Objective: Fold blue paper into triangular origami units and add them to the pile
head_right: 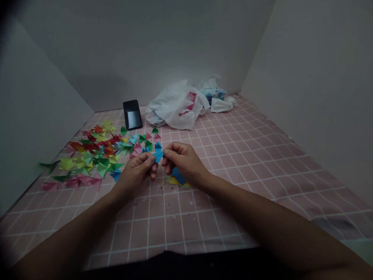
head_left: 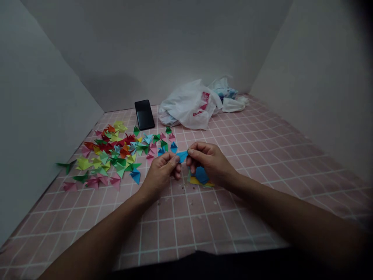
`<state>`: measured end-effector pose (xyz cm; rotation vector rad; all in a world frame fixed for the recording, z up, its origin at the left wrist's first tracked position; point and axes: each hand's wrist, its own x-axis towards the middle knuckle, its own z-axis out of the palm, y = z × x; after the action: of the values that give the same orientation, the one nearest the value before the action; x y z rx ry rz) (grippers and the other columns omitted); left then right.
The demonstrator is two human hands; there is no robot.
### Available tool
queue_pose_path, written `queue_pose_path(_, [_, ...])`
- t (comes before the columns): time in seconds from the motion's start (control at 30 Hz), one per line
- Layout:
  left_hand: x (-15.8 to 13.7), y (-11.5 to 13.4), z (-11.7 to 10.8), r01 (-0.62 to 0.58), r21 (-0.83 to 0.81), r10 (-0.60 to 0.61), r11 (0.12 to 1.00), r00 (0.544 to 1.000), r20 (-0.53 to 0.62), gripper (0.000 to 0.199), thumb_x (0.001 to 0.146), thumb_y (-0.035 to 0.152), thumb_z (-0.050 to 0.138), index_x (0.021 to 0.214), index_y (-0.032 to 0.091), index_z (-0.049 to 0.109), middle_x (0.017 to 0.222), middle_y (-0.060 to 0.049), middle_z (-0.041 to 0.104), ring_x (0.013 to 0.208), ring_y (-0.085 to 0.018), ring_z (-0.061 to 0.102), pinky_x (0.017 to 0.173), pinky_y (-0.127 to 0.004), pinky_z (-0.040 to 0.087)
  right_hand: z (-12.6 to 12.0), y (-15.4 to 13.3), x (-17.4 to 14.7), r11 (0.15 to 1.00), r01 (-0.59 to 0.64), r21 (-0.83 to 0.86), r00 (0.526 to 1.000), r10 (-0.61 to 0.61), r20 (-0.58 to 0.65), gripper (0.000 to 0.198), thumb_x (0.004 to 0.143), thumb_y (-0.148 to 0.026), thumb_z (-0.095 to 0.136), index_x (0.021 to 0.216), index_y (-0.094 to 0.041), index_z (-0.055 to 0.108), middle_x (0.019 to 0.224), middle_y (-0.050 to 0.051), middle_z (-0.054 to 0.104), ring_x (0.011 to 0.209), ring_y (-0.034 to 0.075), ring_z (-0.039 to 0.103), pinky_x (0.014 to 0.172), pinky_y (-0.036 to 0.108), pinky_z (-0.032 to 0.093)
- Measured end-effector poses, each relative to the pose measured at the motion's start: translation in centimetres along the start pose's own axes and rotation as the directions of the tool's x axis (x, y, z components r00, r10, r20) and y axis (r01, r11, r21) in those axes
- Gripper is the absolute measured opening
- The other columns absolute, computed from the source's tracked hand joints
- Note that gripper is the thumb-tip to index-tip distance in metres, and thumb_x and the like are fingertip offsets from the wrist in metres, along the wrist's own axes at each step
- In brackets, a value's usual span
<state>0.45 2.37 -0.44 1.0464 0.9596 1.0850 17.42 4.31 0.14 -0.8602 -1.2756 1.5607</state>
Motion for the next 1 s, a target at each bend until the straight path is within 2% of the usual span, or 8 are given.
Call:
queue_pose_path(0.1, [-0.2, 0.3, 0.2, 0.083, -0.162, -0.082, 0.983, 0.997, 0.011, 0.038, 0.073, 0.042, 0.081, 0.07, 0.017, 0.053, 0.057, 0.006, 0.055, 0.043, -0.004, 0.047, 0.044, -0.016, 0.038, -0.2, 0.0, 0.3, 0.997, 0.074, 0.014, 0.996, -0.075, 0.057, 0.017, 0.088, -0.034, 0.063, 0.093, -0.018, 0.061, 0.072, -0.003, 0.067, 0.05, 0.009, 0.061, 0.05, 0.022, 0.048])
queue_pose_path(0.2, [-0.5, 0.8, 0.3, 0.222, -0.274, -0.2, 0.936, 0.974, 0.105, 0.035, 0.074, 0.038, 0.081, 0.073, 0.017, 0.053, 0.056, 0.008, 0.049, 0.04, -0.003, 0.04, 0.041, -0.015, 0.034, -0.1, -0.1, 0.4, 0.992, 0.121, -0.027, 0.984, -0.117, 0.136, 0.025, 0.085, -0.029, 0.065, 0.108, -0.021, 0.06, 0.07, -0.006, 0.062, 0.048, 0.008, 0.057, 0.048, 0.021, 0.045])
queue_pose_path(0.3, [-0.7, 0.8, 0.2, 0.354, -0.282, -0.297, 0.892, 0.928, 0.226, 0.03, 0.075, 0.035, 0.078, 0.075, 0.018, 0.054, 0.054, 0.008, 0.046, 0.038, -0.003, 0.037, 0.039, -0.016, 0.031, -0.1, -0.4, 0.4, 0.99, 0.104, -0.093, 0.976, -0.084, 0.199, 0.013, 0.082, -0.027, 0.068, 0.092, -0.019, 0.065, 0.065, -0.006, 0.058, 0.048, 0.006, 0.05, 0.047, 0.02, 0.041])
queue_pose_path(0.37, [-0.6, 0.6, 0.1, 0.366, -0.244, -0.307, 0.898, 0.918, 0.25, 0.027, 0.076, 0.036, 0.075, 0.075, 0.017, 0.056, 0.055, 0.007, 0.046, 0.038, -0.004, 0.038, 0.039, -0.017, 0.032, -0.1, -0.5, 0.3, 0.99, 0.077, -0.115, 0.98, -0.054, 0.19, 0.012, 0.082, -0.029, 0.068, 0.08, -0.018, 0.064, 0.062, -0.005, 0.058, 0.048, 0.007, 0.049, 0.048, 0.02, 0.04])
queue_pose_path(0.47, [-0.4, -0.1, 0.1, 0.238, -0.151, -0.219, 0.959, 0.967, 0.128, 0.03, 0.079, 0.044, 0.073, 0.078, 0.017, 0.06, 0.062, 0.003, 0.054, 0.046, -0.007, 0.048, 0.046, -0.02, 0.041, -0.2, -0.6, 0.2, 0.991, 0.031, -0.132, 0.995, -0.018, 0.1, 0.021, 0.083, -0.032, 0.067, 0.071, -0.019, 0.058, 0.056, -0.005, 0.055, 0.046, 0.007, 0.047, 0.045, 0.02, 0.038])
queue_pose_path(0.57, [-0.1, -0.5, -0.2, 0.05, 0.002, -0.049, 0.999, 0.998, -0.047, 0.035, 0.082, 0.051, 0.069, 0.079, 0.017, 0.063, 0.071, 0.0, 0.06, 0.06, -0.011, 0.056, 0.058, -0.023, 0.049, -0.3, -0.7, 0.1, 0.983, -0.015, -0.18, 0.999, 0.02, 0.026, 0.026, 0.083, -0.034, 0.067, 0.067, -0.02, 0.054, 0.05, -0.006, 0.053, 0.041, 0.007, 0.045, 0.04, 0.019, 0.034])
queue_pose_path(0.67, [0.0, -0.5, -0.3, -0.074, 0.143, 0.083, 0.987, 0.995, -0.053, 0.03, 0.083, 0.046, 0.072, 0.079, 0.017, 0.065, 0.071, 0.001, 0.06, 0.063, -0.011, 0.056, 0.061, -0.023, 0.047, -0.3, -0.7, 0.1, 0.976, -0.022, -0.215, 0.999, 0.027, 0.018, 0.029, 0.083, -0.035, 0.068, 0.064, -0.019, 0.053, 0.048, -0.006, 0.052, 0.04, 0.006, 0.044, 0.038, 0.018, 0.031])
queue_pose_path(1.0, [-0.1, -0.3, -0.3, -0.149, 0.126, 0.167, 0.981, 0.975, -0.145, 0.019, 0.081, 0.032, 0.074, 0.076, 0.016, 0.066, 0.064, 0.003, 0.06, 0.058, -0.01, 0.056, 0.059, -0.023, 0.046, -0.2, 0.0, 0.4, 0.997, -0.062, -0.044, 0.994, 0.065, 0.084, 0.017, 0.081, -0.031, 0.069, 0.077, -0.017, 0.061, 0.063, -0.005, 0.062, 0.045, 0.006, 0.055, 0.045, 0.018, 0.043])
